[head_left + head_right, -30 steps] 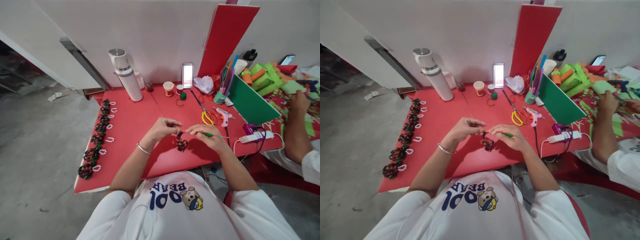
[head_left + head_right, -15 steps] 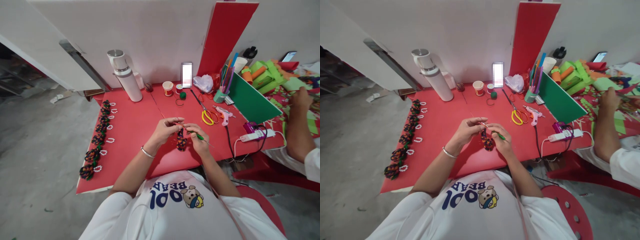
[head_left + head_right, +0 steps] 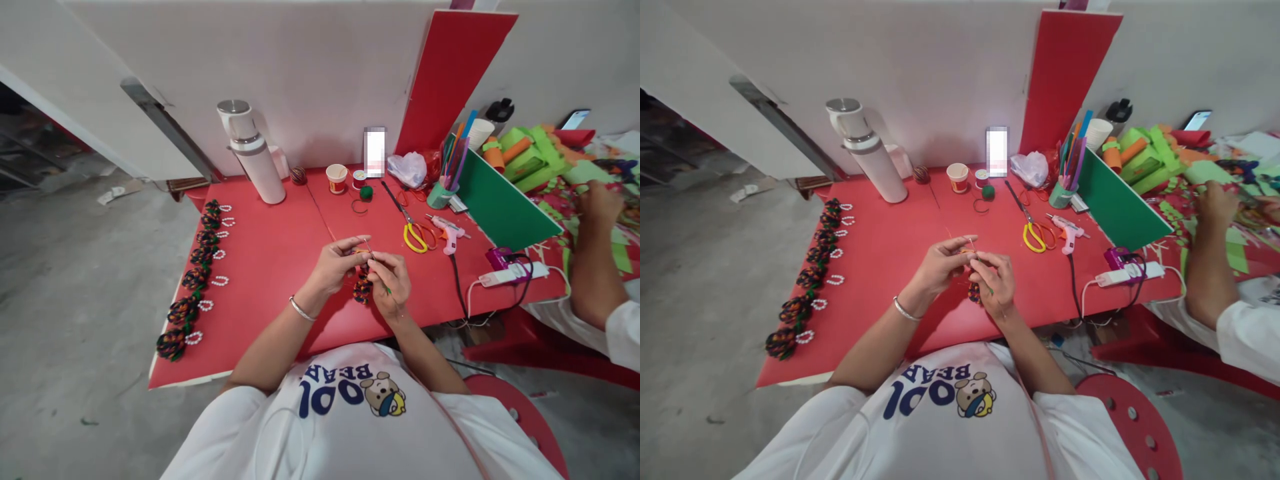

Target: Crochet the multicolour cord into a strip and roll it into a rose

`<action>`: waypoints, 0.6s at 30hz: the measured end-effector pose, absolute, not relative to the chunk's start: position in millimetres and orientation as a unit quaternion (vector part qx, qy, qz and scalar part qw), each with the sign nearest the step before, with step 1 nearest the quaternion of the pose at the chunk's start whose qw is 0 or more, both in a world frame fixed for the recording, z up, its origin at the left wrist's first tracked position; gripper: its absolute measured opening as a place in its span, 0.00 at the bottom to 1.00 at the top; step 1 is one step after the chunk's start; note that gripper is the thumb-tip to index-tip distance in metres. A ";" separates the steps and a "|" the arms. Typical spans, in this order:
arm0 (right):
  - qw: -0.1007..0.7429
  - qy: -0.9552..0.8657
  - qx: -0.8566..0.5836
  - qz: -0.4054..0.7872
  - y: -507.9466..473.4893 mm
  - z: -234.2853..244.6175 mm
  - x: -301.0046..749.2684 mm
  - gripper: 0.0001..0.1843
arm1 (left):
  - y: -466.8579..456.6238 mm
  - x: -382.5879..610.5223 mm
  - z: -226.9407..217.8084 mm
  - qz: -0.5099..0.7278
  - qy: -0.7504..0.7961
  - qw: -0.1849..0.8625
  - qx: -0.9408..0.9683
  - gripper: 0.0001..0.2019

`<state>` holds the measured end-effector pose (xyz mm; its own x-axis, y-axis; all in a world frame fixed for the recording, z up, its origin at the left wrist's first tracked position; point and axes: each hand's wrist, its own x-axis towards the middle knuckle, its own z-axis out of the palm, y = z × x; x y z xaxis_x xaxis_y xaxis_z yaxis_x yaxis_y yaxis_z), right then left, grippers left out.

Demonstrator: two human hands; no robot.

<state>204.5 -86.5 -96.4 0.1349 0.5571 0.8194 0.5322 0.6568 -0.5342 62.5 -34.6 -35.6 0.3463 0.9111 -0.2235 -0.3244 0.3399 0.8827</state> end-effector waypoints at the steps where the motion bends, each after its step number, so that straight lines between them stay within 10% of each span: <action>1: 0.635 -0.659 -0.404 0.012 -85.3 -96.6 205.3 0.14 | -34.1 60.1 -35.0 0.418 0.379 0.734 0.378 0.31; 18: 0.536 -0.758 -0.336 0.157 -77.8 -67.2 258.9 0.14 | -31.5 42.2 -21.3 0.379 0.385 0.752 0.378 0.27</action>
